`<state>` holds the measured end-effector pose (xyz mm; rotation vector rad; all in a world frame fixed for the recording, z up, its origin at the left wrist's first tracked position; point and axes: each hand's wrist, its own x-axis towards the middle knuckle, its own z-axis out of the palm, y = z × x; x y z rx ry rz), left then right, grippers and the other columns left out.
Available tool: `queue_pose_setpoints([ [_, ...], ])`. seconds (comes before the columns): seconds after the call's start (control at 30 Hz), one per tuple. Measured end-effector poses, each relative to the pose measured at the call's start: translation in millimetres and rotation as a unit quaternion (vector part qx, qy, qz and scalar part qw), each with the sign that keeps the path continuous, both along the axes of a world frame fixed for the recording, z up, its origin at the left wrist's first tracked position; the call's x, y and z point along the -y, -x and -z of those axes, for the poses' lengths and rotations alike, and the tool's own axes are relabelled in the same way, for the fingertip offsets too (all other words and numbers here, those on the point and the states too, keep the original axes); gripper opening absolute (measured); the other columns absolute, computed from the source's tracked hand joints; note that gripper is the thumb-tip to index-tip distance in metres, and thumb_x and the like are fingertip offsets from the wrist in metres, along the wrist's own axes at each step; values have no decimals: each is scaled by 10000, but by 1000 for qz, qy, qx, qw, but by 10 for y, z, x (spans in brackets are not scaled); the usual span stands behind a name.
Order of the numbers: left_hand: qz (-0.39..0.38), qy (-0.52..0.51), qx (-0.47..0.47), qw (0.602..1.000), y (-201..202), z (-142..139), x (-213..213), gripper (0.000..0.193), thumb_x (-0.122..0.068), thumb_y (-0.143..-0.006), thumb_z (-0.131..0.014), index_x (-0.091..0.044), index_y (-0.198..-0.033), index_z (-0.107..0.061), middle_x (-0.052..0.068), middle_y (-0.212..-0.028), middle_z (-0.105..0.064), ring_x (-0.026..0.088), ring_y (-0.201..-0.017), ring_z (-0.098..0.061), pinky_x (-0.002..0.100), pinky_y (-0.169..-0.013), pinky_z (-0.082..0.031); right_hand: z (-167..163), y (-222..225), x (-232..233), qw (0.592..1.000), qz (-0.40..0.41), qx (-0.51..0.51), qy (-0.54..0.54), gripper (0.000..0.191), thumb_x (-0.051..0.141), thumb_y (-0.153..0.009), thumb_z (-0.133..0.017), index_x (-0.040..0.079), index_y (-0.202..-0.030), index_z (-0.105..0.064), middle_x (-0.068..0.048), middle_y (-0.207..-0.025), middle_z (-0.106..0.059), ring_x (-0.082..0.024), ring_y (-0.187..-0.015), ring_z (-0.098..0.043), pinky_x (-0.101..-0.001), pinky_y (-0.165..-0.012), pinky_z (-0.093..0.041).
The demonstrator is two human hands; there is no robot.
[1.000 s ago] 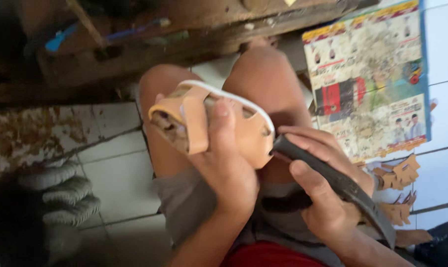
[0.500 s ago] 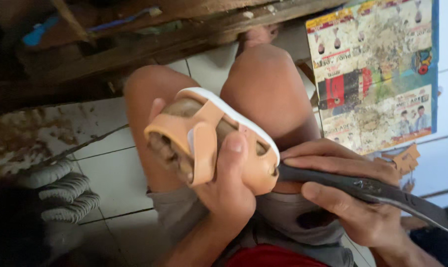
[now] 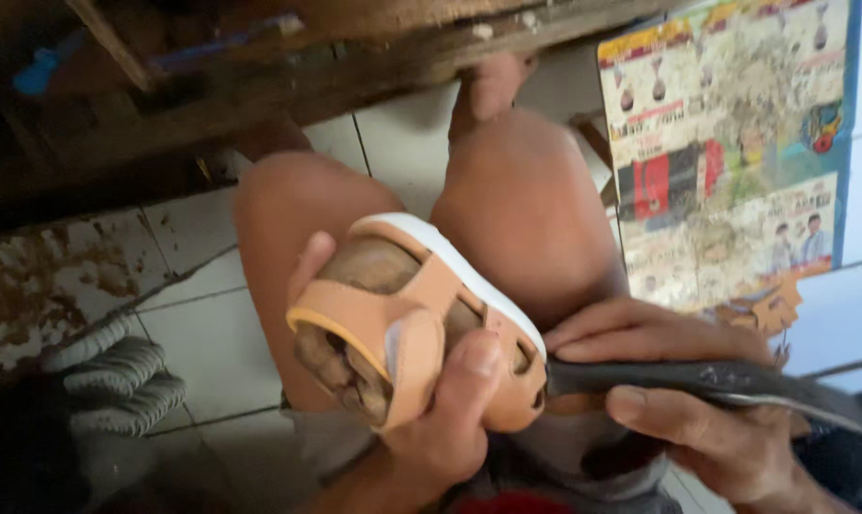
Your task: The person sits on the floor fitting a leather sandal upper over a wooden last, presses the white foam sole into place, hammers around the sole edge, briefly heats the sole over a gas burner flame, presses the sole again, and places the finished sandal on a rack holding many similar sandals.
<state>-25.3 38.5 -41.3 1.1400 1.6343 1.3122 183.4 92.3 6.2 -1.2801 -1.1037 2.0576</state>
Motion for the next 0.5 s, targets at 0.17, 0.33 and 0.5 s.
queue_pose_setpoints([
  [0.17, 39, -41, -35, 998, 9, 88, 39, 645, -203, -880, -693, -24, -1432, -413, 143, -1325, -548, 268, -1219, -585, 457, -1183, -373, -16, 31, -17, 1000, 30, 0, 1, 347, 93, -868, -708, -129, -1133, -745, -295, -1226, -663, -406, -1085, -789, -467, -876, -620],
  [0.33, 33, -48, 127, 990, -7, -34, -40, 876, -72, -859, -711, -111, -1553, -178, 195, -1338, -442, 253, -1137, -599, 427, -1003, -548, 30, -183, -143, 989, -127, 59, -54, 358, 103, -861, -723, -121, -1134, -783, -272, -1222, -682, -355, -1083, -691, -420, -940, -627],
  [0.5, -21, -1, 303, 953, -12, -135, -80, 928, 78, -778, -693, -101, -1494, -130, 220, -1232, -545, 242, -892, -654, 398, -761, -609, -2, 25, -190, 997, 14, -34, 72, 345, 79, -873, -716, -146, -1132, -754, -295, -1225, -683, -413, -1061, -769, -471, -904, -636],
])
